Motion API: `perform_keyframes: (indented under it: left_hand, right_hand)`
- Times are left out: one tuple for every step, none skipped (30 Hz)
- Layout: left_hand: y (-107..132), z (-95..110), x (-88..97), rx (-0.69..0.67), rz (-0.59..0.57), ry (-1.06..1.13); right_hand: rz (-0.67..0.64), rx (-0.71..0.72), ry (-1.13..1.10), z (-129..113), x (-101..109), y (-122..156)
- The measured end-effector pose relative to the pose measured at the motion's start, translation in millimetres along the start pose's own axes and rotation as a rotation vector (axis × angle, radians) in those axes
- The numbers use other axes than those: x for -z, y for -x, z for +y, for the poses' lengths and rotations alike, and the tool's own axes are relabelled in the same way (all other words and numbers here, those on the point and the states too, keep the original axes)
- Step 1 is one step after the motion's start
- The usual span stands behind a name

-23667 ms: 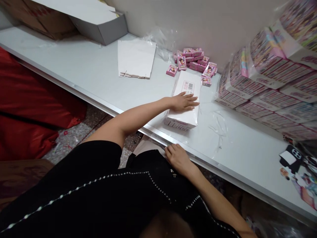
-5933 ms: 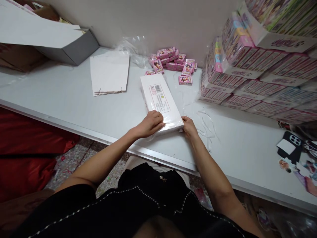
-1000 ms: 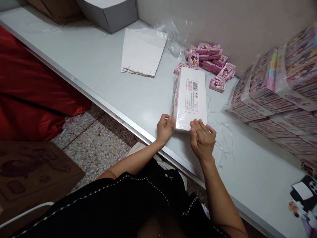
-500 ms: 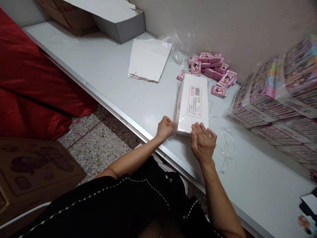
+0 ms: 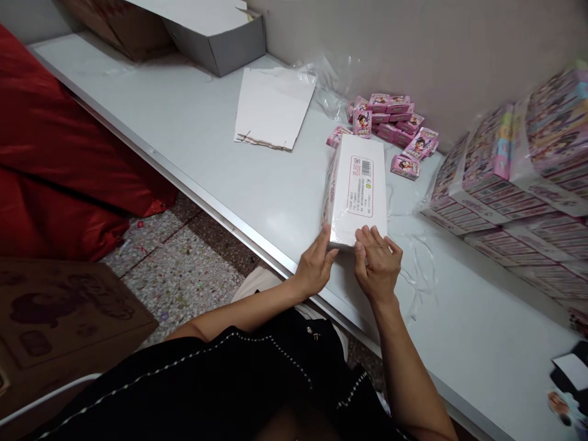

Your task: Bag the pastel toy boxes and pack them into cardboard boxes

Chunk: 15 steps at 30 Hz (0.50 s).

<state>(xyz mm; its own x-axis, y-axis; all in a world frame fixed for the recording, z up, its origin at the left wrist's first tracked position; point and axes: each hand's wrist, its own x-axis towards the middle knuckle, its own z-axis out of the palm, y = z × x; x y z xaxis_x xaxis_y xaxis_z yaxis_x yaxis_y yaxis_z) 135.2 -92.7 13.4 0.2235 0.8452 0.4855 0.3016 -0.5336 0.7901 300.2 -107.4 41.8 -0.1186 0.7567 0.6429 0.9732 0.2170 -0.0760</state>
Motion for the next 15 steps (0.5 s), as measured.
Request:
perform_keyframes:
  left_hand:
    - [1.8, -3.9, -6.3, 0.033, -0.02, 0.008]
    - [2.7, -8.1, -11.4, 0.06, -0.022, 0.017]
    - [2.9, -12.3, -15.1, 0.082, -0.019, 0.026]
    - [2.4, -16.2, -17.6, 0.097, -0.02, 0.035]
    - [1.3, -20.0, -18.9, 0.11, -0.029, 0.039]
    - [-0.2, -23.6, -19.2, 0.123, -0.047, 0.038]
    - [-1.9, -27.0, -18.7, 0.139, -0.072, 0.027]
    - [-3.7, -30.4, -17.3, 0.155, -0.103, 0.008]
    - [-5.2, -33.5, -14.9, 0.172, -0.138, -0.015]
    - [-6.3, -36.3, -11.3, 0.195, -0.174, -0.041]
    - [-6.8, -38.5, -6.4, 0.227, -0.206, -0.069]
    - [-6.8, -39.9, -0.2, 0.266, -0.225, -0.096]
    - [-6.2, -40.2, 6.9, 0.307, -0.225, -0.121]
    - [-5.2, -39.2, 14.6, 0.336, -0.201, -0.143]
    - [-4.0, -36.8, 22.1, 0.339, -0.154, -0.16]
  right_hand:
    - [0.003, 0.002, -0.002, 0.2, -0.1, 0.2]
    - [0.006, 0.003, -0.005, 0.3, -0.2, 0.5]
    - [0.004, 0.003, -0.009, 0.5, -0.4, 0.7]
    - [0.0, 0.0, -0.012, 0.6, -0.6, 1.0]
    - [-0.007, -0.008, -0.016, 0.7, -0.8, 1.1]
    - [-0.015, -0.017, -0.021, 0.7, -1.0, 1.3]
    - [-0.022, -0.026, -0.025, 0.7, -1.2, 1.4]
    - [-0.026, -0.031, -0.027, 0.6, -1.3, 1.4]
    - [-0.029, -0.034, -0.024, 0.4, -1.2, 1.4]
    - [-0.03, -0.034, -0.016, 0.1, -1.1, 1.2]
    - [-0.032, -0.033, -0.004, -0.2, -0.9, 1.1]
    - [-0.035, -0.032, 0.01, -0.6, -0.6, 0.8]
    - [-0.036, -0.03, 0.02, -0.9, -0.3, 0.6]
    - [-0.034, -0.027, 0.022, -1.3, 0.0, 0.3]
    - [-0.029, -0.023, 0.016, -1.6, 0.2, 0.1]
